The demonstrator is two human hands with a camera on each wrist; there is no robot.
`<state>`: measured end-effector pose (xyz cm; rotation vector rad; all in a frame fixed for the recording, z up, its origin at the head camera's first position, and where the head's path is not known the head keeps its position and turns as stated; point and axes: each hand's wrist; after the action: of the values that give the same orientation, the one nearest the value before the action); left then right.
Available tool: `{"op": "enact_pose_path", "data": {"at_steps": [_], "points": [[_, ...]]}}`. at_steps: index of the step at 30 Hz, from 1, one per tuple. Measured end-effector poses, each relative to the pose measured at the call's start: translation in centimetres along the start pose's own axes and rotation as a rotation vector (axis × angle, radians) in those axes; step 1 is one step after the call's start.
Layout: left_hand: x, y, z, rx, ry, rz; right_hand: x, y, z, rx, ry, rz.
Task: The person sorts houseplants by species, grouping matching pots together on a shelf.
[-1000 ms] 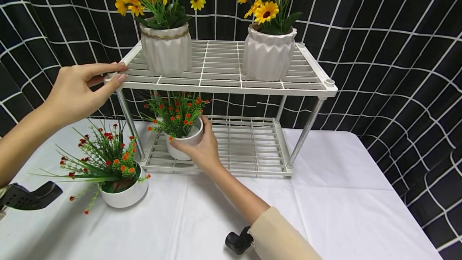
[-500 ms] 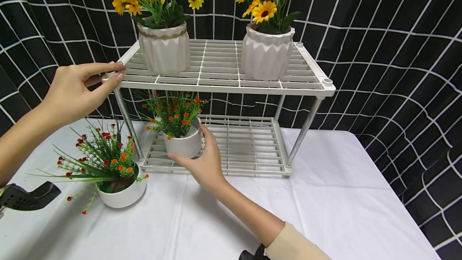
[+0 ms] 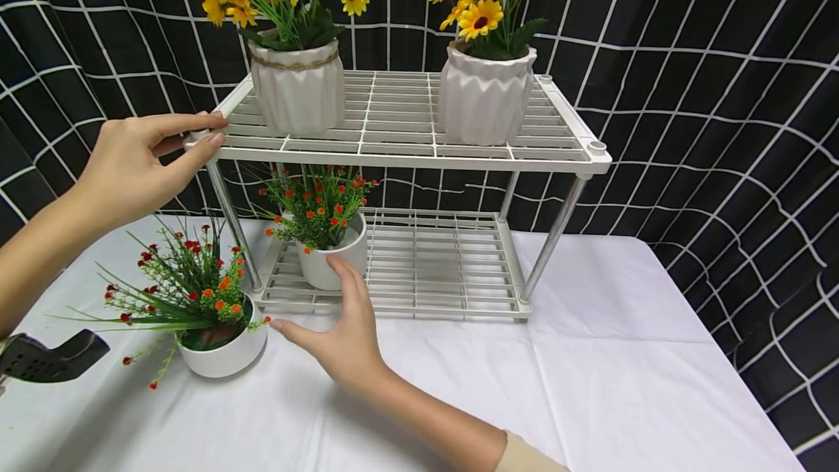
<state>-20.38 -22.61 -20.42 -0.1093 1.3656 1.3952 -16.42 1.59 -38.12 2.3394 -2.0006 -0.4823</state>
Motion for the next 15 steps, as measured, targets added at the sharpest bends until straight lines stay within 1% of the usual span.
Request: {"op": "enact_pose_path", "data": {"at_steps": [7, 15], "points": [[0.0, 0.0, 0.0, 0.005, 0.012, 0.002, 2.1, -1.6, 0.3, 0.054, 0.002, -0.093], [0.0, -0.1, 0.1, 0.016, 0.009, 0.004, 4.5, -2.1, 0.3, 0.116, 0.009, -0.163]]}}
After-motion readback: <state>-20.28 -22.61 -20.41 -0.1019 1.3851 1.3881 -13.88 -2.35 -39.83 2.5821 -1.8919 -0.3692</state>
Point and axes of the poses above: each hand's wrist, its own y-axis towards the middle knuckle, its own x-axis out of the palm, z = x × y, and after that the axes turned 10 degrees about x, right-handed
